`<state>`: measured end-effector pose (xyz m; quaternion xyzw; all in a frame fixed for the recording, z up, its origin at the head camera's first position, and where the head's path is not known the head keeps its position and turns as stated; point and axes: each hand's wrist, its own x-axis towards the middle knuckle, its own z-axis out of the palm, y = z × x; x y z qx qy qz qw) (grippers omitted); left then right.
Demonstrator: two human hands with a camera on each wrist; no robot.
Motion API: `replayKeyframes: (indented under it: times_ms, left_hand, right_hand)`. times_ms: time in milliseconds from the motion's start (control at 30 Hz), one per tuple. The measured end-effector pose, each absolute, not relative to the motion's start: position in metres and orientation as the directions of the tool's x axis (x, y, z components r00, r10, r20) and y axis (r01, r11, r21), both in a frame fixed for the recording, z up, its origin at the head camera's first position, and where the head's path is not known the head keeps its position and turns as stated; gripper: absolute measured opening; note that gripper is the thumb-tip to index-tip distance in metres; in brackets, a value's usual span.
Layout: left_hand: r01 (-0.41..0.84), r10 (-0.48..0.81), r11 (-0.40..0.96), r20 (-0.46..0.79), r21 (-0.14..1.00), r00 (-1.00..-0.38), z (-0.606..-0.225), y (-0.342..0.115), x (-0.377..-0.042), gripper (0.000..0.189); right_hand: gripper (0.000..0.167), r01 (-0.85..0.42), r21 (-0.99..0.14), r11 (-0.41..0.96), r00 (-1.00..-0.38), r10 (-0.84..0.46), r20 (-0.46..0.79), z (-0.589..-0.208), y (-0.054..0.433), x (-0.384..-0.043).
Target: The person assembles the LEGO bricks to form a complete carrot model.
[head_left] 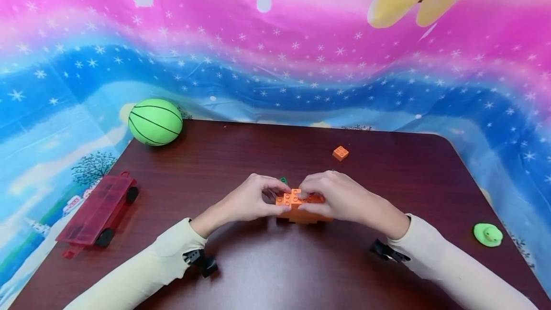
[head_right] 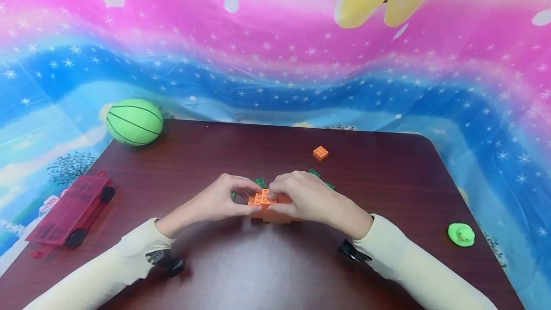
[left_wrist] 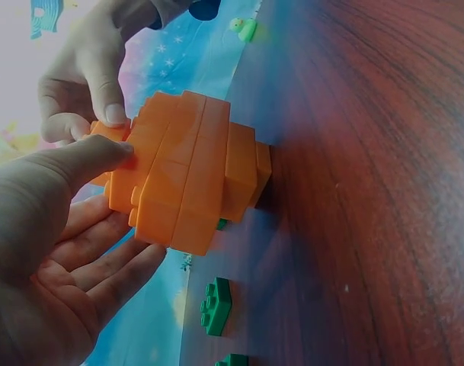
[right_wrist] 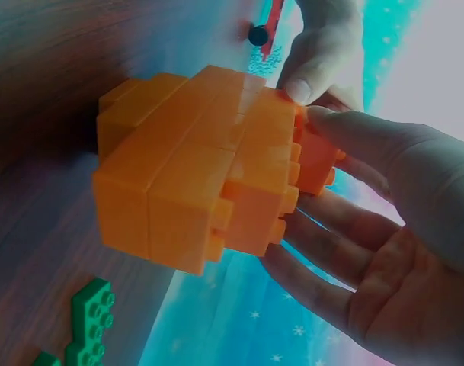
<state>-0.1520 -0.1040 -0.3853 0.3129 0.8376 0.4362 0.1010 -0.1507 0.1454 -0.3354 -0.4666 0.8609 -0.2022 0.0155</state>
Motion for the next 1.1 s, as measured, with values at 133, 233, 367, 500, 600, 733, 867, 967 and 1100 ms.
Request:
replayKeyframes:
  times_ms: [133,233,367,500,600,733,867,967,1100]
  left_hand:
    - [0.424,0.608,0.424,0.095,0.8,-0.788,-0.385,-0.104,-0.152,0.034]
    - [0.428,0.606,0.418,0.105,0.801,-0.789,-0.386,-0.104,-0.152,0.034]
    - [0.439,0.599,0.403,0.132,0.803,-0.79,-0.389,-0.105,-0.152,0.033]
    - [0.441,0.588,0.386,0.151,0.81,-0.794,-0.391,-0.106,-0.152,0.032]
    - [0.438,0.587,0.371,0.159,0.818,-0.794,-0.391,-0.107,-0.153,0.033]
    - [0.431,0.579,0.356,0.166,0.829,-0.798,-0.392,-0.109,-0.153,0.032]
    - [0.415,0.569,0.351,0.16,0.84,-0.806,-0.393,-0.11,-0.153,0.029]
    - [0.403,0.563,0.35,0.154,0.846,-0.812,-0.394,-0.111,-0.153,0.027]
    - [0.399,0.561,0.344,0.155,0.85,-0.813,-0.394,-0.111,-0.153,0.027]
  right_hand:
    - [0.01,-0.789,-0.379,0.485,-0.575,-0.799,0.175,-0.339,0.148,-0.15]
    - [0.013,-0.782,-0.385,0.491,-0.586,-0.789,0.183,-0.345,0.151,-0.149]
    - [0.019,-0.764,-0.411,0.497,-0.603,-0.777,0.182,-0.354,0.155,-0.149]
    - [0.021,-0.74,-0.454,0.496,-0.622,-0.762,0.181,-0.36,0.157,-0.148]
    - [0.02,-0.738,-0.458,0.496,-0.624,-0.759,0.183,-0.361,0.158,-0.148]
    - [0.022,-0.747,-0.435,0.503,-0.619,-0.766,0.177,-0.361,0.158,-0.149]
    - [0.024,-0.748,-0.427,0.508,-0.618,-0.767,0.172,-0.362,0.158,-0.15]
    - [0.025,-0.744,-0.427,0.513,-0.624,-0.762,0.172,-0.363,0.157,-0.15]
    - [0.026,-0.735,-0.434,0.521,-0.634,-0.754,0.17,-0.364,0.157,-0.149]
